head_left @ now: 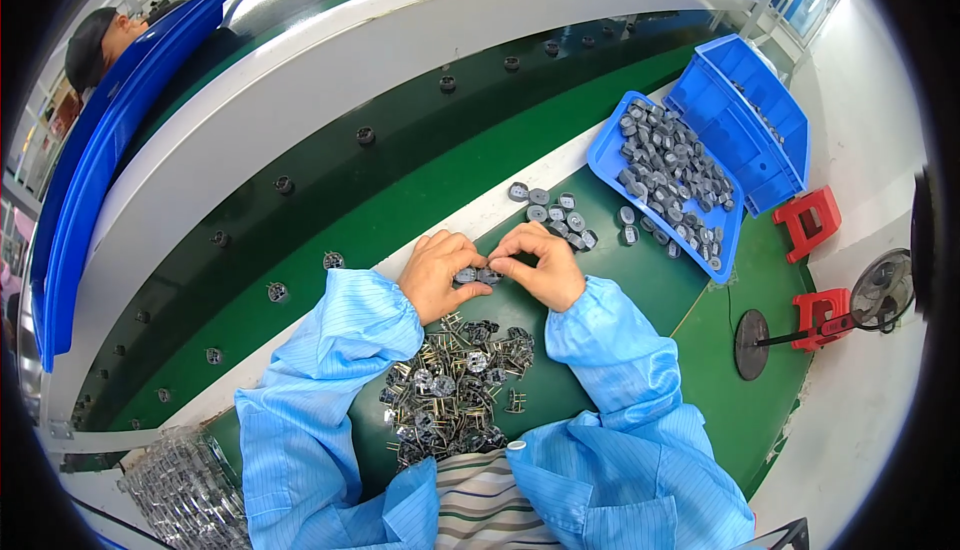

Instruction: The person inserts small metal components into grey plastic housings by hand, one by one, on an assembly line.

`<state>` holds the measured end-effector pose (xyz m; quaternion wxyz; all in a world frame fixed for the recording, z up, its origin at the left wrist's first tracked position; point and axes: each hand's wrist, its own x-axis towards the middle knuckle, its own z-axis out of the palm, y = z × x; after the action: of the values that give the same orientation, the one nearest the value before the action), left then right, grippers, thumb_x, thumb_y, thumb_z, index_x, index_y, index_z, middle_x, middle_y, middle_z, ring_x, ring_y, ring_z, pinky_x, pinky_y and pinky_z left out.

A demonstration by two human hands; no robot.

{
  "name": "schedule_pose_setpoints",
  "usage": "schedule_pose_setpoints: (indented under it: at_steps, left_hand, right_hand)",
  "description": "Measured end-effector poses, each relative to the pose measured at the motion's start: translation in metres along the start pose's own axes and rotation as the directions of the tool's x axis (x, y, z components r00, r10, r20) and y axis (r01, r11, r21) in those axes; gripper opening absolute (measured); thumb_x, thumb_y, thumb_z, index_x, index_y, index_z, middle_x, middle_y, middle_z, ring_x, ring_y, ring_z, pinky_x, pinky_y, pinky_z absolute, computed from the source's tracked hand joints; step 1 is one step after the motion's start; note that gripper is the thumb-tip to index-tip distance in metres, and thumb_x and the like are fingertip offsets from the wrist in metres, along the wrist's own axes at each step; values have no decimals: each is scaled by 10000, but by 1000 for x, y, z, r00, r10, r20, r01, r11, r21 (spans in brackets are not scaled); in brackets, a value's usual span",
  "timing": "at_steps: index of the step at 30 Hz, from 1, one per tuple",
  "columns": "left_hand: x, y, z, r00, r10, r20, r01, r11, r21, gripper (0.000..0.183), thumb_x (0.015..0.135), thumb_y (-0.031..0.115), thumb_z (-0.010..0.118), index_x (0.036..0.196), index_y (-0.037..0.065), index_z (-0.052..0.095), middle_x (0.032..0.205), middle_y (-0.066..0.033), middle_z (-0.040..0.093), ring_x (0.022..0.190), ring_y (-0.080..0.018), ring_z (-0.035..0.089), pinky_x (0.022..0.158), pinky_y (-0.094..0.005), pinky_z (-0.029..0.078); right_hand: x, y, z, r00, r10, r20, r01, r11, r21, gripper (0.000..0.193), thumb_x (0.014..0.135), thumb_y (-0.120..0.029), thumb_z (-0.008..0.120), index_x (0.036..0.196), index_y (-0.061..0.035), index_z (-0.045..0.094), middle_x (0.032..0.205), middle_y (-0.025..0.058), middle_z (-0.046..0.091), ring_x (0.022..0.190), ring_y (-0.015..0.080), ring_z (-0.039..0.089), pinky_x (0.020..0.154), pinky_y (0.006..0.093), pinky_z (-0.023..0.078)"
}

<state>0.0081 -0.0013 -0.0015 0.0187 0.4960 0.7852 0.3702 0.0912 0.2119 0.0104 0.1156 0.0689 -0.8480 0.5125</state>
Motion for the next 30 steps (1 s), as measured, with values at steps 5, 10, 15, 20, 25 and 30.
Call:
schedule_pose_setpoints:
  at_steps: [5, 10, 15, 20, 25, 30]
  left_hand:
    - [-1, -1, 1, 1000, 13, -18, -13, 1000, -4, 364, 742, 257, 899, 1018, 92, 728, 994, -36, 626, 977, -256, 580, 916, -408, 413]
    - [0, -3, 4, 999, 26, -30, -27, 1000, -5, 351, 746, 264, 895, 1003, 97, 725, 966, -27, 624, 961, -248, 582, 887, -399, 411]
    - [0, 0, 3, 997, -63, 45, 64, 998, -13, 331, 749, 260, 892, 991, 109, 724, 892, -17, 611, 923, -234, 590, 865, -385, 410]
    - [0, -1, 2, 1000, -23, -8, 23, 999, -32, 340, 755, 262, 894, 1026, 123, 742, 857, -10, 620, 892, -212, 603, 824, -383, 422]
    - [12, -18, -25, 985, -155, -79, 140, 975, -170, 301, 765, 172, 875, 1021, 75, 751, 857, -39, 654, 821, -206, 634, 762, -351, 507]
    - [14, -44, -59, 889, -431, -153, 448, 889, 94, 265, 785, 264, 861, 992, 124, 772, 880, -28, 661, 914, -222, 636, 811, -408, 467]
  right_hand:
    - [-2, 4, 12, 999, -39, -36, 35, 993, -114, 149, 789, -150, 847, 836, -103, 714, 865, 26, 623, 902, 251, 568, 809, 391, 434]
    - [-4, 4, 12, 986, -165, -19, 152, 942, -298, 160, 789, -121, 837, 826, -108, 683, 862, 8, 625, 896, 241, 575, 779, 397, 414]
    - [-4, 2, 15, 976, -213, -45, 185, 920, -345, 179, 785, -92, 831, 834, -107, 660, 858, 5, 626, 880, 250, 579, 773, 399, 402]
    - [-3, -3, 4, 997, 76, -22, -77, 995, -59, 280, 763, -169, 884, 917, -70, 672, 881, 63, 637, 854, 224, 617, 755, 380, 472]
    - [-10, -8, -22, 807, -118, 579, 136, 991, 13, 351, 773, -306, 903, 1014, -132, 715, 942, 13, 656, 898, 185, 618, 850, 365, 447]
    - [-7, -5, -14, 801, -173, 573, 224, 974, -19, 170, 848, -247, 834, 925, -124, 744, 900, -1, 679, 884, 209, 616, 838, 370, 465]
